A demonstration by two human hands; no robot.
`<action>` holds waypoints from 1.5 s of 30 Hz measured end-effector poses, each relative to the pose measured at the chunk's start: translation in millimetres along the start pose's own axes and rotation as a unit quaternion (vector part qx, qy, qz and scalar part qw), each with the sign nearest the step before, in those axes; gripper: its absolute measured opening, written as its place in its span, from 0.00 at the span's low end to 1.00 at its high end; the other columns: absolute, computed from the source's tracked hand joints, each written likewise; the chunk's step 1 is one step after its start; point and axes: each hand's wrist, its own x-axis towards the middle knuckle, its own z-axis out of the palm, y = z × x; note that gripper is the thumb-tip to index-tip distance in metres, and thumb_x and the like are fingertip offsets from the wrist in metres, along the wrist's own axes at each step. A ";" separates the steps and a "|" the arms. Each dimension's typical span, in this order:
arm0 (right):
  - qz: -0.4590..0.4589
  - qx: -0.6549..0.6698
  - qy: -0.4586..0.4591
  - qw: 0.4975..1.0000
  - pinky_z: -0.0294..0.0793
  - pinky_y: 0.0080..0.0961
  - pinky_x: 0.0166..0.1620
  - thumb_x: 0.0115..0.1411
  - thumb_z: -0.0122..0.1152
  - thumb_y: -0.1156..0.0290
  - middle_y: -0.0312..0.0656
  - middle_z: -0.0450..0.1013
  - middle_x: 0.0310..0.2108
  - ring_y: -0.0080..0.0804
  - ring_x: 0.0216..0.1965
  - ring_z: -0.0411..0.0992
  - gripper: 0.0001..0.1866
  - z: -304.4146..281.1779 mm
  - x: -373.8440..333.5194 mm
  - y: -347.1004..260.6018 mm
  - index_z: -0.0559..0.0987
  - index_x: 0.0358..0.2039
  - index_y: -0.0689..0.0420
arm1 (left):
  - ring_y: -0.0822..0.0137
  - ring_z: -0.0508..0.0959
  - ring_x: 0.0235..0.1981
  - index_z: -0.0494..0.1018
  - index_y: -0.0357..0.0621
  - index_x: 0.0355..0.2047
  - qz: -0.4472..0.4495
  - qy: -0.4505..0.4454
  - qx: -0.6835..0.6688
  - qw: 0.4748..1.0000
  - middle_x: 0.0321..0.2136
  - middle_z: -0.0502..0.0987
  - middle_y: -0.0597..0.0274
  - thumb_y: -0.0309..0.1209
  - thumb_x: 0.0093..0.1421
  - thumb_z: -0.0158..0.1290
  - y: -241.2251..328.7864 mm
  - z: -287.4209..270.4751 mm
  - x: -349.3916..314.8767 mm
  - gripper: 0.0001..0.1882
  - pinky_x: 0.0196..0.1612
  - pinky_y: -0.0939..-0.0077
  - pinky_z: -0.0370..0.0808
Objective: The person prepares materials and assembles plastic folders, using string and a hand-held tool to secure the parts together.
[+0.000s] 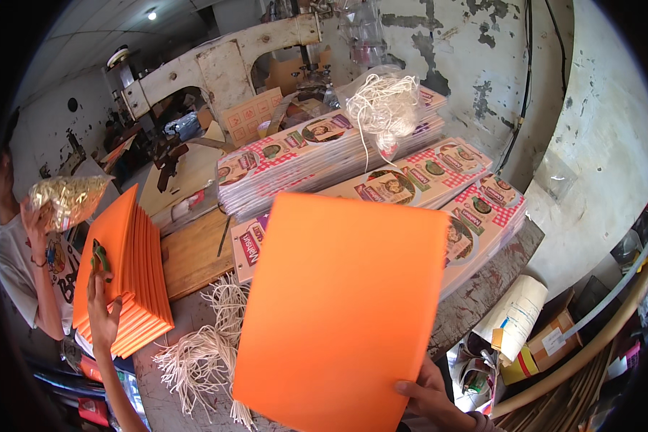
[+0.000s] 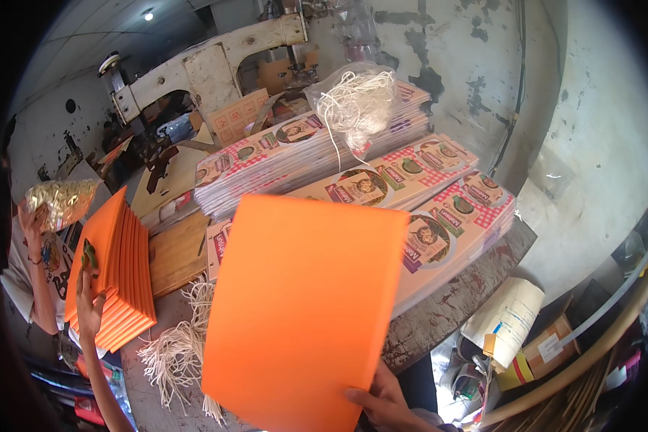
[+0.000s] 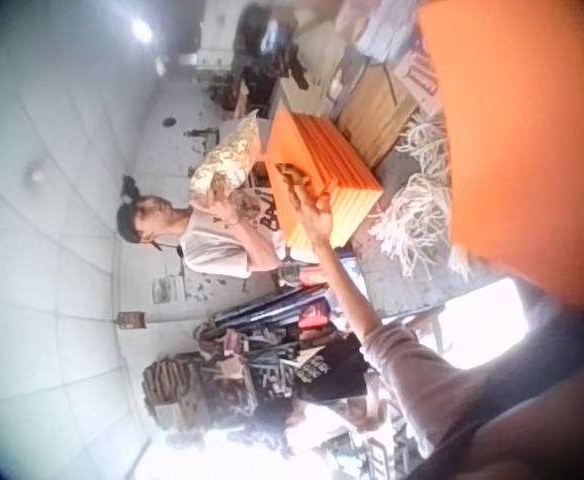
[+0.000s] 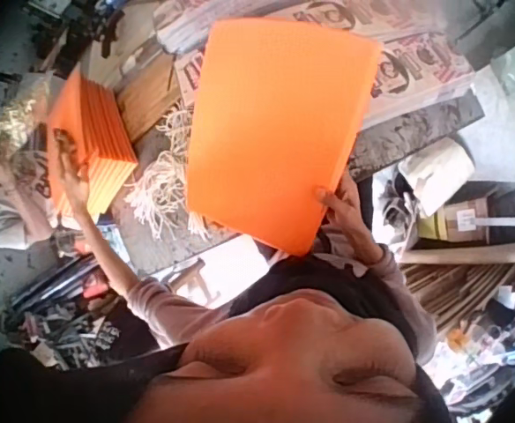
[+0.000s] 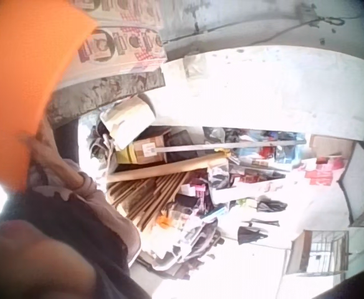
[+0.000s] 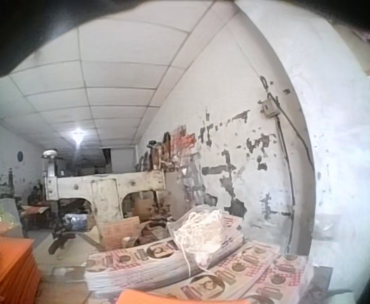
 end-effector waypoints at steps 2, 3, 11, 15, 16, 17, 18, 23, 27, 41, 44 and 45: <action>-0.092 0.033 0.056 0.994 0.71 0.32 0.47 0.49 0.56 0.78 0.46 0.68 0.44 0.36 0.45 0.70 0.27 -11.3 1.5 6.4 0.63 0.51 0.66 | 0.49 0.64 0.41 0.60 0.35 0.46 -0.025 0.055 -0.066 0.996 0.38 0.63 0.48 0.25 0.47 0.47 3.4 6.8 -2.5 0.23 0.49 0.71 0.60; -0.091 0.032 0.056 0.994 0.71 0.32 0.47 0.49 0.56 0.78 0.46 0.68 0.44 0.36 0.45 0.70 0.27 -19.8 4.1 4.5 0.63 0.51 0.66 | 0.49 0.64 0.41 0.60 0.35 0.46 -0.025 0.055 -0.066 0.996 0.38 0.63 0.48 0.25 0.47 0.47 4.1 8.8 -4.1 0.23 0.49 0.71 0.60; -0.286 -0.009 0.130 0.949 0.75 0.27 0.41 0.46 0.59 0.74 0.48 0.70 0.42 0.35 0.39 0.73 0.27 -66.4 9.1 -63.9 0.65 0.47 0.67 | 0.60 0.57 0.25 0.59 0.32 0.31 -0.010 0.281 0.011 0.960 0.26 0.54 0.56 0.24 0.57 0.48 -12.5 44.3 -19.7 0.09 0.31 0.70 0.59; -0.411 -0.139 0.235 0.870 0.73 0.22 0.41 0.48 0.57 0.70 0.45 0.70 0.41 0.31 0.39 0.72 0.27 -76.7 6.2 -123.6 0.65 0.50 0.67 | 0.66 0.56 0.21 0.57 0.36 0.25 -0.060 0.362 -0.045 0.929 0.22 0.53 0.60 0.21 0.61 0.43 -17.3 54.5 -24.2 0.08 0.33 0.75 0.64; -0.430 -0.154 0.257 0.852 0.72 0.23 0.42 0.50 0.55 0.71 0.45 0.70 0.42 0.31 0.39 0.72 0.27 -95.2 -2.2 -139.1 0.65 0.51 0.66 | 0.67 0.56 0.21 0.56 0.38 0.23 -0.044 0.385 -0.044 0.921 0.20 0.51 0.62 0.21 0.61 0.42 -18.1 55.3 -20.4 0.10 0.39 0.76 0.66; -0.450 -0.170 0.281 0.831 0.72 0.23 0.43 0.51 0.54 0.72 0.44 0.70 0.42 0.31 0.40 0.72 0.26 -105.7 -12.4 -154.0 0.64 0.51 0.66 | 0.67 0.56 0.21 0.56 0.38 0.23 -0.041 0.385 -0.055 0.920 0.20 0.51 0.62 0.21 0.61 0.42 -17.5 55.8 -11.9 0.10 0.39 0.76 0.66; -0.462 -0.183 0.255 0.830 0.71 0.24 0.44 0.52 0.53 0.73 0.45 0.70 0.43 0.31 0.41 0.71 0.25 -101.6 -10.4 -169.1 0.64 0.51 0.66 | 0.67 0.55 0.21 0.55 0.38 0.23 -0.006 0.427 -0.065 0.902 0.20 0.50 0.62 0.20 0.61 0.41 -20.6 49.8 -7.4 0.10 0.41 0.76 0.66; -0.507 -0.422 0.255 0.707 0.66 0.22 0.47 0.56 0.51 0.77 0.43 0.67 0.47 0.26 0.46 0.66 0.22 -72.9 10.3 -220.4 0.65 0.52 0.64 | 0.67 0.64 0.21 0.56 0.39 0.22 -0.195 0.572 -0.008 0.797 0.21 0.65 0.59 0.24 0.61 0.43 -38.9 21.5 1.0 0.11 0.39 0.72 0.72; -0.438 -0.725 0.230 0.480 0.71 0.26 0.42 0.50 0.54 0.79 0.44 0.74 0.38 0.38 0.33 0.73 0.21 -92.0 5.7 -214.4 0.70 0.47 0.62 | 0.64 0.74 0.23 0.60 0.35 0.23 -0.090 0.690 0.070 0.715 0.25 0.73 0.52 0.24 0.59 0.47 -15.6 -4.0 17.4 0.10 0.34 0.73 0.77; -0.522 -0.801 -0.164 0.240 0.67 0.43 0.54 0.50 0.60 0.52 0.23 0.65 0.52 0.40 0.50 0.69 0.20 -127.3 27.3 -100.9 0.70 0.45 0.28 | 0.56 0.74 0.28 0.64 0.29 0.19 0.042 0.462 0.108 0.879 0.23 0.70 0.49 0.28 0.64 0.36 154.6 -19.3 -60.7 0.18 0.33 0.63 0.73; -0.475 -0.814 -0.208 0.261 0.64 0.42 0.56 0.52 0.57 0.51 0.24 0.65 0.52 0.34 0.50 0.68 0.19 -115.8 27.3 -99.6 0.69 0.46 0.24 | 0.60 0.73 0.27 0.63 0.33 0.25 0.248 0.503 0.082 0.824 0.23 0.69 0.53 0.27 0.63 0.37 171.8 -23.6 -57.0 0.12 0.31 0.67 0.71; -0.474 -0.814 -0.213 0.261 0.64 0.42 0.56 0.52 0.57 0.51 0.24 0.65 0.52 0.34 0.50 0.68 0.19 -113.3 25.5 -99.8 0.69 0.46 0.24 | 0.61 0.73 0.27 0.63 0.35 0.27 0.301 0.515 0.066 0.800 0.23 0.69 0.54 0.27 0.63 0.37 173.3 -20.0 -54.1 0.10 0.31 0.68 0.71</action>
